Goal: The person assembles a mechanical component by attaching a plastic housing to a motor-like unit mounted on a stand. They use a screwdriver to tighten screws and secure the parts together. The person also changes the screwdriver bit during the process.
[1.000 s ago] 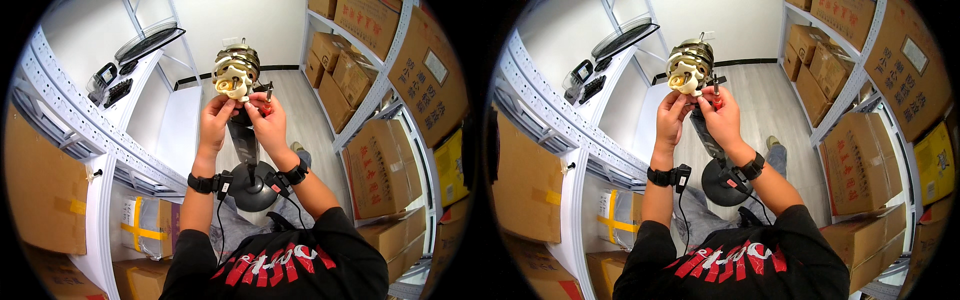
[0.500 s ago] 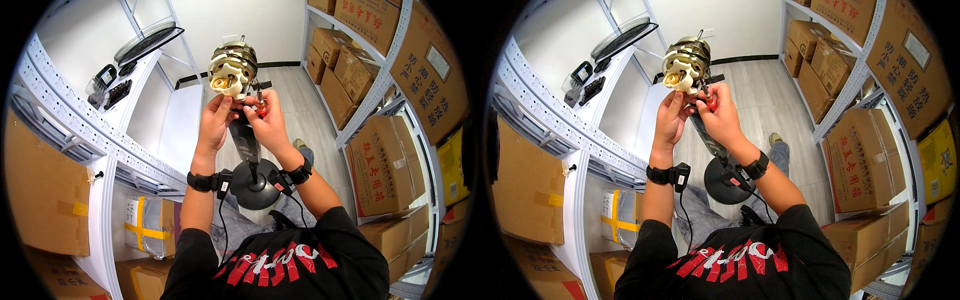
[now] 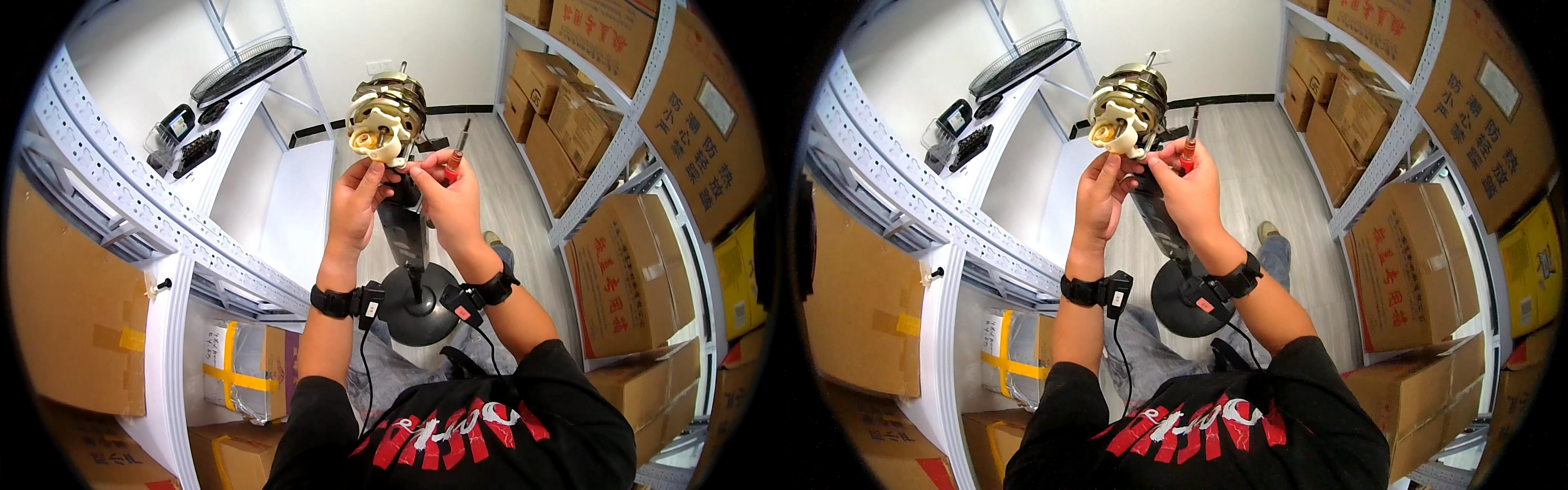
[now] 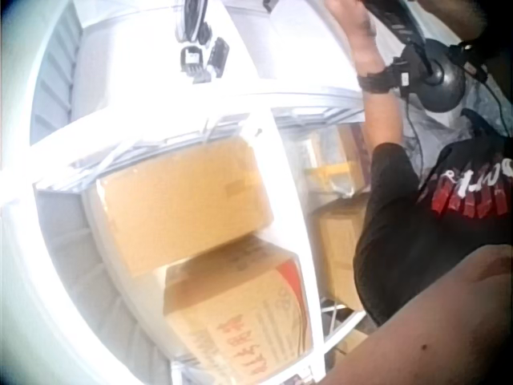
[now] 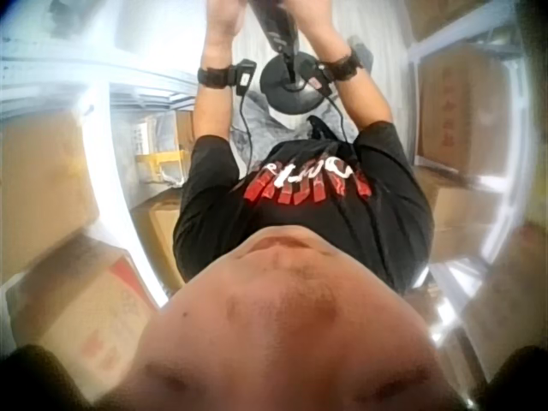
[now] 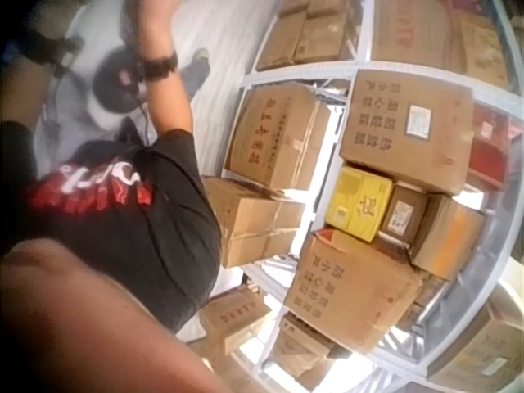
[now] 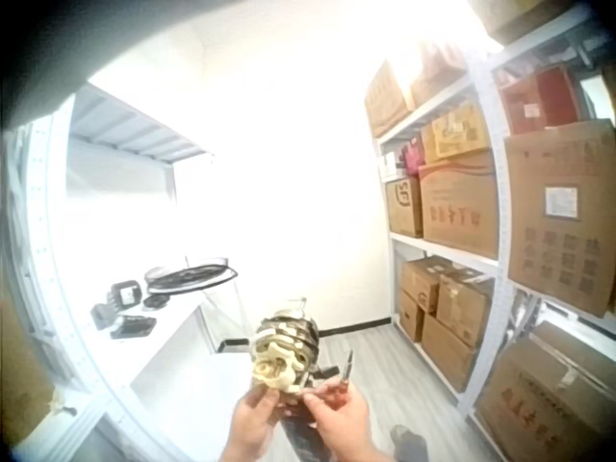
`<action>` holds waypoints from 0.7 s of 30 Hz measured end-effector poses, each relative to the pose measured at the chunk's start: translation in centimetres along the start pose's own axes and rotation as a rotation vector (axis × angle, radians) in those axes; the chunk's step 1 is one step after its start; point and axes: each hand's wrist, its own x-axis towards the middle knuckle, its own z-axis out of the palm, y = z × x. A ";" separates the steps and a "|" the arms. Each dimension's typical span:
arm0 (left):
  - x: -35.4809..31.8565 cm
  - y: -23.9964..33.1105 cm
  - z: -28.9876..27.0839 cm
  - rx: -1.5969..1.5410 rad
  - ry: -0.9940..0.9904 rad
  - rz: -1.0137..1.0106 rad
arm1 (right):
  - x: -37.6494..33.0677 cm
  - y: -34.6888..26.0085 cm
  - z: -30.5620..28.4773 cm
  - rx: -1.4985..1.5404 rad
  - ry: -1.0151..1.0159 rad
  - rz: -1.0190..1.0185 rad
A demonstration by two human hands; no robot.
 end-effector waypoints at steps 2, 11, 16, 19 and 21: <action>0.0 0.0 -0.2 -0.042 -0.008 -0.008 | -0.4 -0.6 0.2 0.036 -0.005 0.053; 0.4 0.2 -0.5 -0.070 -0.026 -0.008 | 0.3 -0.7 -1.3 -0.210 -0.111 -0.089; 0.2 0.6 -0.2 -0.061 0.002 -0.014 | 2.2 -3.1 -2.1 -0.516 0.062 -0.362; 0.2 0.8 0.0 -0.044 -0.006 -0.009 | 4.6 -4.9 -2.1 -0.684 0.074 -0.474; 0.3 0.8 -0.2 -0.025 0.003 -0.005 | 5.8 -5.8 -1.7 -0.827 -0.004 -0.536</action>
